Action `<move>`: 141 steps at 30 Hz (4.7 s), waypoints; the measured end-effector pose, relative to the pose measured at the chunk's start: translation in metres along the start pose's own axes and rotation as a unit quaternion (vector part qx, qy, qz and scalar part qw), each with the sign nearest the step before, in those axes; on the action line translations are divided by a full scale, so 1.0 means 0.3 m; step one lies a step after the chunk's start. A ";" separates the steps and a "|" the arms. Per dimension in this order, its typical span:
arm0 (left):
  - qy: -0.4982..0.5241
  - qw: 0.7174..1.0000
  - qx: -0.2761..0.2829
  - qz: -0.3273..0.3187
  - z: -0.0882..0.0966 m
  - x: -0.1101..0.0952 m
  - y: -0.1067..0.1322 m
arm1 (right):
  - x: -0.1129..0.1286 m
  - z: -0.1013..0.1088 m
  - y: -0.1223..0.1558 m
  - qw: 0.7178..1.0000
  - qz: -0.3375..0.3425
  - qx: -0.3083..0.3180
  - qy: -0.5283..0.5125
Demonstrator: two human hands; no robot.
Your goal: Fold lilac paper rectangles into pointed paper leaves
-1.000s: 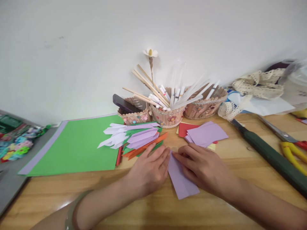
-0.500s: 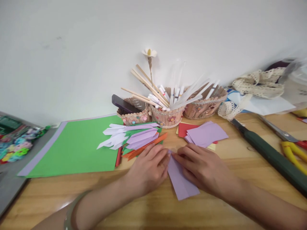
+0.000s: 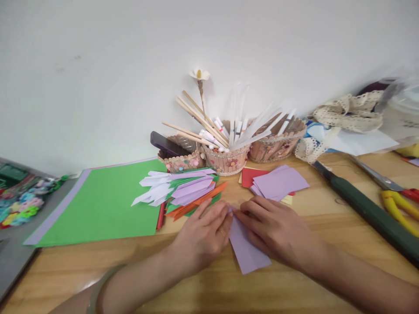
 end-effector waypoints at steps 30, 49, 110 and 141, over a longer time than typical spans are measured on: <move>0.156 0.985 0.078 0.021 -0.036 0.058 0.010 | -0.002 0.037 0.077 0.966 -0.016 0.103 -0.235; 0.044 0.998 -0.017 -0.045 0.050 -0.052 0.040 | 0.009 0.009 0.036 0.983 -0.046 0.020 -0.175; 0.153 0.980 0.126 0.031 -0.048 -0.032 0.041 | 0.034 0.026 0.036 0.991 0.041 0.085 -0.091; 0.126 0.991 0.048 -0.014 -0.001 -0.017 0.019 | -0.004 0.078 0.060 0.988 -0.056 -0.018 -0.144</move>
Point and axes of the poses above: each hand's wrist, its own y-axis away from the middle knuckle, its own z-axis out of the back of the hand, x = y × z, the point moved 9 cm from there along -y, towards the middle knuckle, and after that the axes turned 5 degrees about x, right-handed, at the moved point
